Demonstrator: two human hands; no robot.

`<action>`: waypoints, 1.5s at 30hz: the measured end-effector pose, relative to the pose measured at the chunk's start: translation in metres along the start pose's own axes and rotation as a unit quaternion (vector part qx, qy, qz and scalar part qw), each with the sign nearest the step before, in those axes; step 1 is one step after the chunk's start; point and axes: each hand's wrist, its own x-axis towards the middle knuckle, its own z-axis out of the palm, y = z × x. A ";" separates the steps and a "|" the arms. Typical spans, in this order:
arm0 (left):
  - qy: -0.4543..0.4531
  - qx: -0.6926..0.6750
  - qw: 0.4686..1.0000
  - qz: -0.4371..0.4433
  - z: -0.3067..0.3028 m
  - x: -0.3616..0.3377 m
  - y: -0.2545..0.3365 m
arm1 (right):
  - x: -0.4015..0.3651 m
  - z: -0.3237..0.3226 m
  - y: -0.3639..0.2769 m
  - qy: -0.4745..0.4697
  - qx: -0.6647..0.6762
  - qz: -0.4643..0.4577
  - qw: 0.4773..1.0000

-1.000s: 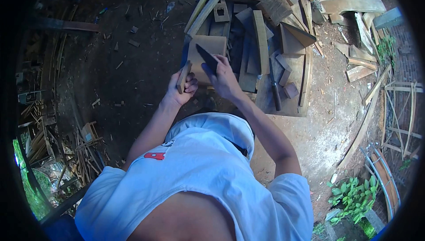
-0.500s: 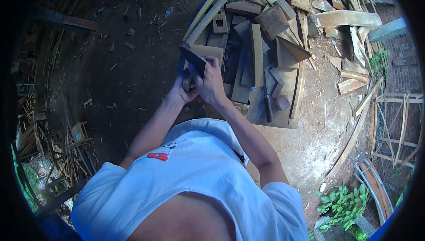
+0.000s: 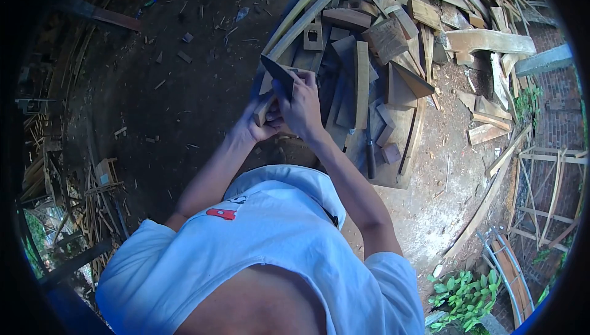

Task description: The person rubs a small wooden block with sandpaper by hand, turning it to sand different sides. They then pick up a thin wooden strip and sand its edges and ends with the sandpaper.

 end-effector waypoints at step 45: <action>0.161 0.069 0.985 -0.007 0.017 -0.006 0.014 | -0.003 -0.020 -0.008 0.022 -0.308 -0.367 0.877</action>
